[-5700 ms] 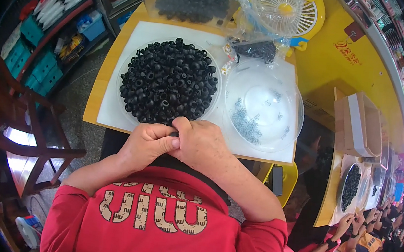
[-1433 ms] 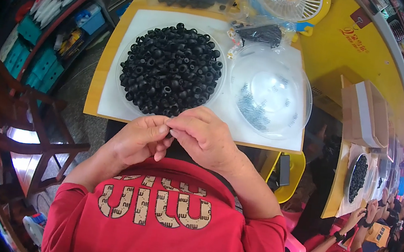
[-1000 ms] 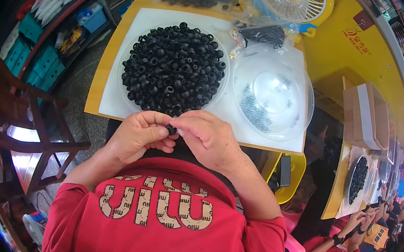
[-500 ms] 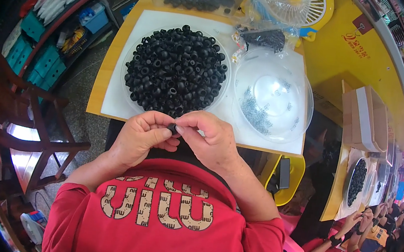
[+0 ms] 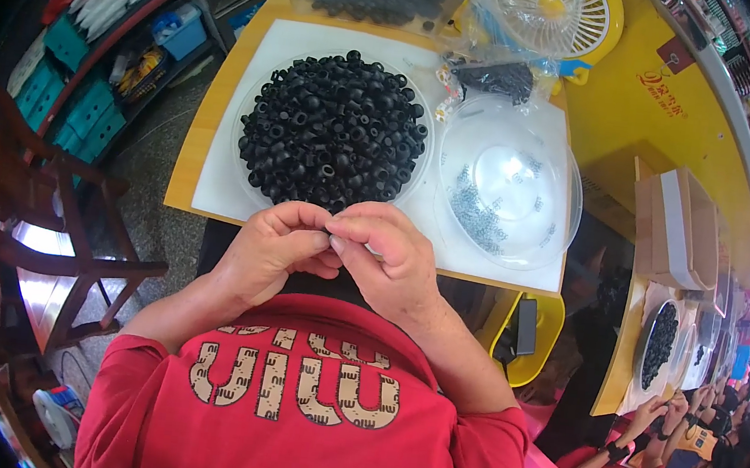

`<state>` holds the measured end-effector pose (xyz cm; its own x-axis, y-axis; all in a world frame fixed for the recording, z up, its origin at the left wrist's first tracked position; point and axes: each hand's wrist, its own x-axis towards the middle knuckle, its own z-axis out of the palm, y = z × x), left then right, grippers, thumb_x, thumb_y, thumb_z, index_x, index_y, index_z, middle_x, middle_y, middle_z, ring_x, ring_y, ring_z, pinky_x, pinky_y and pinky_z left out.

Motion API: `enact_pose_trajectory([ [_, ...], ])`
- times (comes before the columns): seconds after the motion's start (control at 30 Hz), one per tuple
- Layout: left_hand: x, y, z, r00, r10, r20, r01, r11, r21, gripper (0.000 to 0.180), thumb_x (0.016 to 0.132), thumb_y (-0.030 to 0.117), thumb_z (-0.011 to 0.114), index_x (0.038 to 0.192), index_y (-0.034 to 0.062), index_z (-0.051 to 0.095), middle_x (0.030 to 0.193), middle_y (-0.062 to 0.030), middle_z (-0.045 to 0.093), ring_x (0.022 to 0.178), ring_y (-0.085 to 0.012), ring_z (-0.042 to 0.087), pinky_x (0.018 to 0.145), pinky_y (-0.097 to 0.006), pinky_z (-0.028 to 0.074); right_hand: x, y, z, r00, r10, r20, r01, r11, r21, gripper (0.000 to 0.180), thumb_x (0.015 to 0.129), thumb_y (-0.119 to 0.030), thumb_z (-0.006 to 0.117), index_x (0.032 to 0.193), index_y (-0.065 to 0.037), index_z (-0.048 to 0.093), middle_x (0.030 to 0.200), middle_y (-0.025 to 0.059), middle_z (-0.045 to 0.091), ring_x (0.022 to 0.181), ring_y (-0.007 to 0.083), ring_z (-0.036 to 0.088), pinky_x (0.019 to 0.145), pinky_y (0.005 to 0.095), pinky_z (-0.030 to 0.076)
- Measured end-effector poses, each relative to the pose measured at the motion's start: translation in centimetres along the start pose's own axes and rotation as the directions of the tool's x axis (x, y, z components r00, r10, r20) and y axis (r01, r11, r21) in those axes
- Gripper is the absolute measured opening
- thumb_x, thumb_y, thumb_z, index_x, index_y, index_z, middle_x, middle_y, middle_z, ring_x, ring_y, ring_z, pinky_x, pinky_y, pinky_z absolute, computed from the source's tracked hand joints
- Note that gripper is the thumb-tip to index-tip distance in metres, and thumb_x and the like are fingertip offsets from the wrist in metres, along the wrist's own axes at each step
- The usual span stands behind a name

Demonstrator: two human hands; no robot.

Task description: The person pours black plastic pieces from a clear container into a plastic tray. The person then picks up small pins and presses them into the black plastic pieces by hand.

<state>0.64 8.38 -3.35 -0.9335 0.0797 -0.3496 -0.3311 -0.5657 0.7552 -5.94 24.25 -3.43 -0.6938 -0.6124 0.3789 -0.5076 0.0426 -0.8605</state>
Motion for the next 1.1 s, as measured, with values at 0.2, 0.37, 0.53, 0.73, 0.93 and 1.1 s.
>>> enact_pose_trajectory([
  [0.2, 0.19, 0.41, 0.13, 0.999, -0.02, -0.042, 0.014, 0.991, -0.131, 0.017, 0.084, 0.007, 0.055, 0.099, 0.0006, 0.055, 0.087, -0.0078, 0.06, 0.079, -0.0144, 0.06, 0.071, -0.027, 0.052, 0.55, -0.64, 0.29, 0.989, -0.14, 0.034, 0.144, 0.952, -0.269, 0.039, 0.066, -0.002, 0.066, 0.104, -0.005, 0.055, 0.095, 0.0103, 0.056, 0.088, 0.0259, 0.055, 0.072, 0.032, 0.047],
  [0.37, 0.32, 0.06, 0.45, 1.0, -0.008, -0.017, 0.006, 0.99, -0.142, 0.016, 0.084, 0.007, 0.055, 0.099, 0.0003, 0.056, 0.091, -0.0085, 0.06, 0.082, -0.0155, 0.06, 0.073, -0.028, 0.051, 0.74, -0.12, 0.48, 0.968, -0.249, 0.024, 0.237, 0.883, -0.404, 0.043, 0.061, -0.003, 0.066, 0.102, -0.003, 0.054, 0.094, 0.0111, 0.056, 0.085, 0.0282, 0.054, 0.071, 0.0351, 0.046],
  [0.53, -0.14, 0.22, 0.18, 0.995, -0.095, 0.029, 0.098, 0.983, -0.154, 0.02, 0.085, 0.009, 0.055, 0.102, -0.0005, 0.055, 0.093, -0.0091, 0.06, 0.082, -0.0154, 0.06, 0.074, -0.027, 0.052, 0.85, -0.22, -0.06, 0.957, -0.28, 0.07, 0.283, 0.863, -0.418, 0.041, 0.06, -0.003, 0.066, 0.099, -0.001, 0.054, 0.092, 0.0117, 0.057, 0.08, 0.0277, 0.056, 0.07, 0.0347, 0.047],
  [0.73, -0.21, -0.29, -0.43, 0.99, -0.11, 0.094, 0.118, 0.99, -0.084, 0.019, 0.085, 0.01, 0.055, 0.1, -0.0026, 0.058, 0.09, -0.0094, 0.061, 0.08, -0.0153, 0.06, 0.073, -0.026, 0.052, 0.62, -0.31, -0.09, 0.955, -0.276, 0.114, 0.298, 0.875, -0.382, 0.038, 0.06, -0.004, 0.067, 0.096, 0.0, 0.055, 0.088, 0.0115, 0.058, 0.077, 0.0268, 0.057, 0.066, 0.0338, 0.048],
  [0.93, -0.42, -0.24, 0.27, 0.998, -0.006, 0.06, 0.003, 0.999, 0.051, 0.018, 0.085, 0.009, 0.055, 0.098, -0.0038, 0.059, 0.088, -0.0087, 0.061, 0.078, -0.0137, 0.06, 0.073, -0.025, 0.051, 0.54, 0.18, 0.24, 0.939, -0.336, 0.069, 0.34, 0.885, -0.319, 0.035, 0.061, -0.001, 0.066, 0.093, 0.0, 0.055, 0.088, 0.0122, 0.059, 0.076, 0.0268, 0.059, 0.065, 0.0334, 0.049],
  [1.1, -0.24, 0.28, 0.16, 0.996, 0.036, 0.081, -0.043, 0.995, 0.086, 0.019, 0.085, 0.009, 0.055, 0.098, -0.0038, 0.058, 0.088, -0.0082, 0.061, 0.078, -0.0128, 0.06, 0.072, -0.024, 0.051, 0.55, -0.15, 0.68, 0.937, -0.35, 0.011, 0.334, 0.884, -0.328, 0.036, 0.06, 0.003, 0.067, 0.094, 0.0, 0.056, 0.089, 0.0124, 0.06, 0.077, 0.0257, 0.06, 0.066, 0.0314, 0.049],
])
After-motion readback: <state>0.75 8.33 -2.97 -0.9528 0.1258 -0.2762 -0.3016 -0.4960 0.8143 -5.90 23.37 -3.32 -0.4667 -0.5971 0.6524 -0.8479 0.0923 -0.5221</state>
